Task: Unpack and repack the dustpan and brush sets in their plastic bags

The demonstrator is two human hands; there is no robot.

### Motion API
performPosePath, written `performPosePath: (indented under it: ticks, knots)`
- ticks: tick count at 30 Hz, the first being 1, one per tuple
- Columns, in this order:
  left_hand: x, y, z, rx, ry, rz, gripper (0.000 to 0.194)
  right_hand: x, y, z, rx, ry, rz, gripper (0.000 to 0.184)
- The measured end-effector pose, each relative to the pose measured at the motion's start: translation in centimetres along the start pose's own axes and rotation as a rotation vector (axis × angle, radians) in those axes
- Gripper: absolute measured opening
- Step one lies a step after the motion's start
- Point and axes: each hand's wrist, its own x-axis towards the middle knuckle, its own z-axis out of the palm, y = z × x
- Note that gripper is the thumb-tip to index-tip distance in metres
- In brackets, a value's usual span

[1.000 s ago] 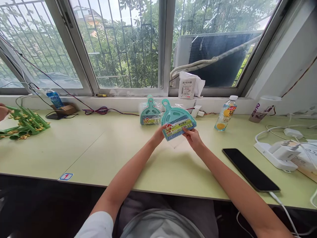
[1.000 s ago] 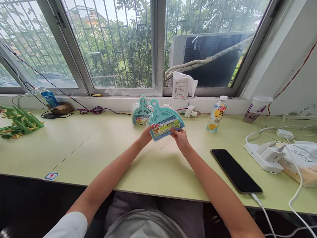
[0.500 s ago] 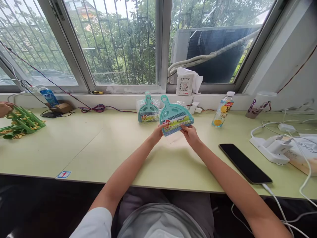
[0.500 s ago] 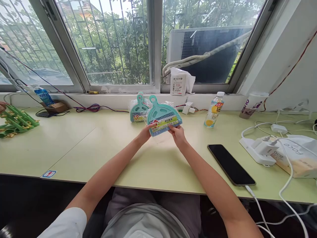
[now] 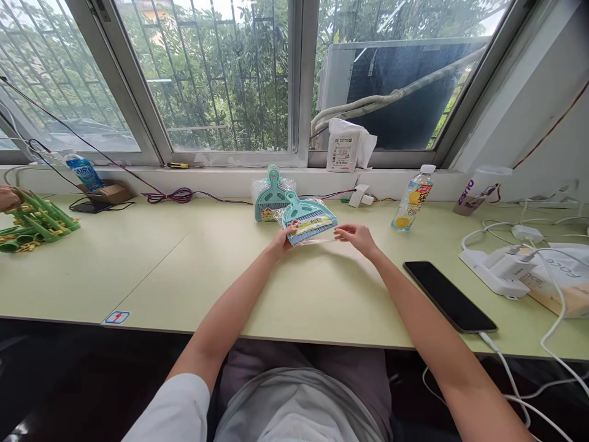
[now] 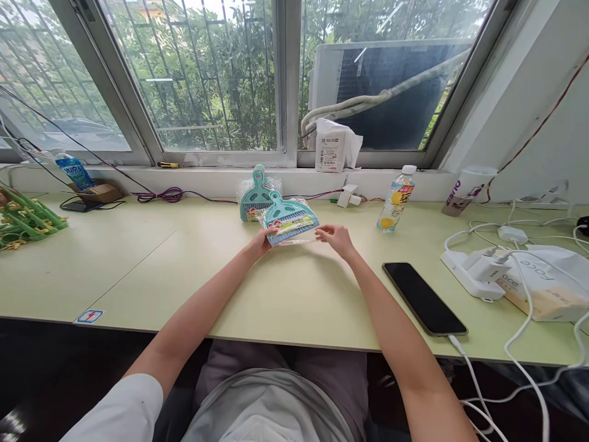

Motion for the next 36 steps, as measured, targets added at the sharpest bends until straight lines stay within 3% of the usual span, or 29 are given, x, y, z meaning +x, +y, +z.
performPosePath:
  ticks: [3,6,8,10,13,16,21,29,31,34,36]
  knots:
    - [-0.2,0.4,-0.3,-0.025,0.000,-0.008,0.040,-0.2,0.1,-0.3,-0.473,0.038,-0.378,0.055]
    - [-0.5,0.7,-0.2,-0.025,-0.043,0.008,0.041,-0.5,0.0,0.2,-0.737,0.003,-0.559,0.076]
    - [-0.5,0.7,-0.2,-0.009,-0.054,0.012,0.042,-0.6,-0.1,0.7,-0.773,0.075,-0.598,0.068]
    - [-0.4,0.6,-0.3,0.009,-0.059,0.001,0.042,-0.5,-0.1,1.0,-0.755,0.155,-0.608,0.047]
    - [-0.1,0.4,-0.6,0.027,-0.088,-0.029,0.040,-0.3,0.1,1.1,-0.716,0.178,-0.622,0.019]
    - [-0.1,0.1,-0.7,0.029,-0.173,-0.034,0.034,-0.1,0.4,1.0,-0.685,0.172,-0.620,0.018]
    - [-1.0,-0.1,-0.1,0.113,-0.348,-0.091,0.036,0.1,0.8,0.9,-0.614,0.259,-0.533,0.016]
    - [-1.2,-0.1,0.3,0.231,-0.382,-0.085,0.045,0.5,1.6,1.4,-0.325,0.342,-0.369,0.021]
    - [-1.0,-0.3,0.1,0.233,-0.384,-0.085,0.048,0.5,1.8,1.5,-0.207,0.335,-0.245,0.036]
    - [-1.0,-0.4,0.2,0.255,-0.367,-0.059,0.054,0.6,2.1,1.6,0.078,0.255,0.002,0.076]
    - [-1.3,-0.3,0.8,0.284,-0.322,0.022,0.066,0.8,2.3,1.5,0.259,0.227,0.143,0.081]
